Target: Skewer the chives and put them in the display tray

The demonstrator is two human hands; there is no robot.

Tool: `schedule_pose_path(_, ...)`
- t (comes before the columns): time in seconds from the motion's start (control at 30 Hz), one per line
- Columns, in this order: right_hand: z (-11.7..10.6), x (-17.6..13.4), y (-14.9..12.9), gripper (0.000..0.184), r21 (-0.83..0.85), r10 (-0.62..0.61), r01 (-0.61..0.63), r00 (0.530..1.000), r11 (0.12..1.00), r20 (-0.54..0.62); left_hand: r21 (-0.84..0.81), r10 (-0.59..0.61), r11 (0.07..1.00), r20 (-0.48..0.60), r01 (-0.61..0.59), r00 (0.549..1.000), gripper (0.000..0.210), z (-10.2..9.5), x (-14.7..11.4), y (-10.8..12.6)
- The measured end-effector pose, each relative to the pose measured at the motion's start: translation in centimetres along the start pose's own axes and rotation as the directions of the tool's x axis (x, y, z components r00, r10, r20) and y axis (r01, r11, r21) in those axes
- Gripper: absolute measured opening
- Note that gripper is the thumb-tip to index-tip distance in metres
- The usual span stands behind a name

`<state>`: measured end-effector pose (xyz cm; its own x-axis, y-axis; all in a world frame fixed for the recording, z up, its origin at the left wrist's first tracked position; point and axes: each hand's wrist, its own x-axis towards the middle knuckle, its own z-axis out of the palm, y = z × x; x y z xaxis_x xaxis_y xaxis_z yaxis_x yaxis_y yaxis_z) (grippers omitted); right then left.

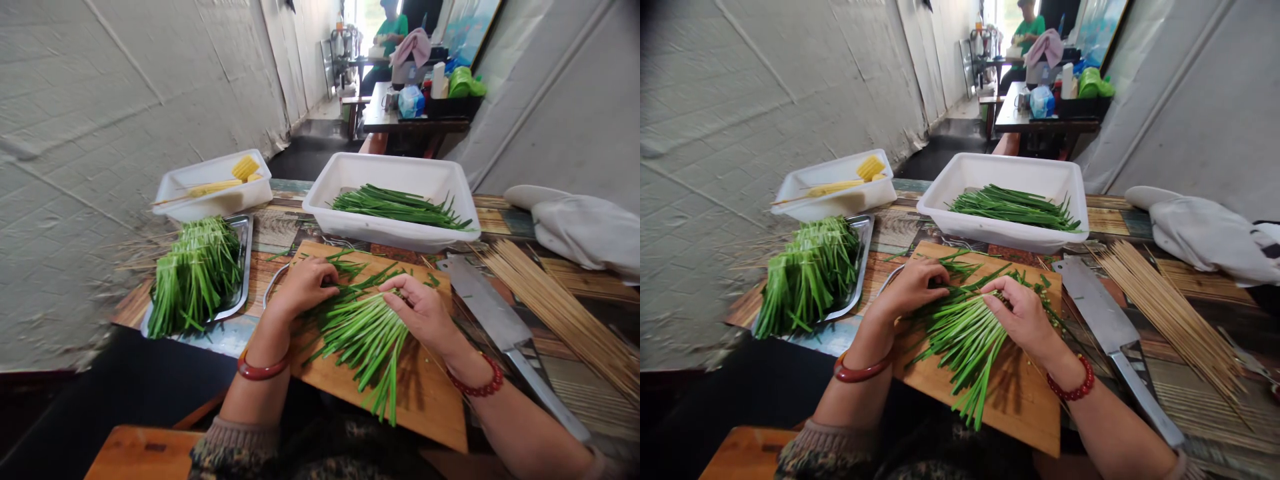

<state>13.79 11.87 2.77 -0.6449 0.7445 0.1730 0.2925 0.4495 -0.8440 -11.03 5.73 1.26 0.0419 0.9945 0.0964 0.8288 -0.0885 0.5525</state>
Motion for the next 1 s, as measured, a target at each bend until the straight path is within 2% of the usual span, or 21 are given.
schedule_pose_path(0.1,0.0,0.0,-0.1,0.016,0.0,-0.016,0.016,1.0,1.0,-0.018,-0.037,-0.031,0.999,-0.073,0.028,0.997,0.018,0.0,-0.1,-0.3)
schedule_pose_path(0.17,0.0,0.0,-0.2,0.015,-0.001,-0.02,0.019,0.999,1.0,-0.025,-0.018,-0.06,0.998,-0.111,0.058,0.992,0.013,-0.1,-0.1,-0.3)
schedule_pose_path(0.27,0.0,0.0,-0.2,0.015,0.005,-0.02,0.02,0.999,1.0,-0.025,0.001,-0.075,0.997,-0.069,0.076,0.995,0.012,-0.2,-0.2,-0.2)
schedule_pose_path(0.4,0.0,0.0,-0.1,0.016,0.011,-0.023,0.023,1.0,1.0,-0.018,-0.003,-0.036,0.999,0.003,0.036,0.999,0.007,-0.4,-0.4,-0.4)
schedule_pose_path(0.53,-0.1,0.0,-0.2,0.015,-0.005,-0.017,0.017,0.999,1.0,-0.029,0.026,0.01,1.0,0.01,-0.01,1.0,0.012,-0.3,-0.4,-0.6)
schedule_pose_path(0.6,-0.1,0.1,-0.3,0.015,-0.005,-0.014,0.014,0.999,1.0,-0.029,0.044,0.023,0.999,-0.035,-0.021,0.999,0.015,-0.1,-0.2,-0.4)
schedule_pose_path(0.67,0.0,0.1,-0.4,0.016,0.0,-0.007,0.007,1.0,1.0,-0.026,-0.01,0.044,0.999,-0.111,-0.046,0.993,0.015,0.0,0.1,0.0)
schedule_pose_path(0.83,0.1,0.0,-0.3,0.019,0.007,0.012,-0.012,1.0,1.0,-0.019,-0.309,0.065,0.939,-0.265,-0.148,0.962,0.009,-0.2,0.3,1.9)
schedule_pose_path(0.93,0.2,0.0,-0.3,0.024,-0.018,0.003,-0.003,1.0,1.0,0.0,-0.381,0.037,0.911,-0.306,-0.158,0.951,0.008,-0.1,0.4,3.0)
schedule_pose_path(1.0,0.2,0.1,-0.4,0.024,-0.016,-0.012,0.012,1.0,1.0,0.009,-0.441,-0.012,0.89,-0.281,-0.118,0.96,0.007,0.2,0.5,3.5)
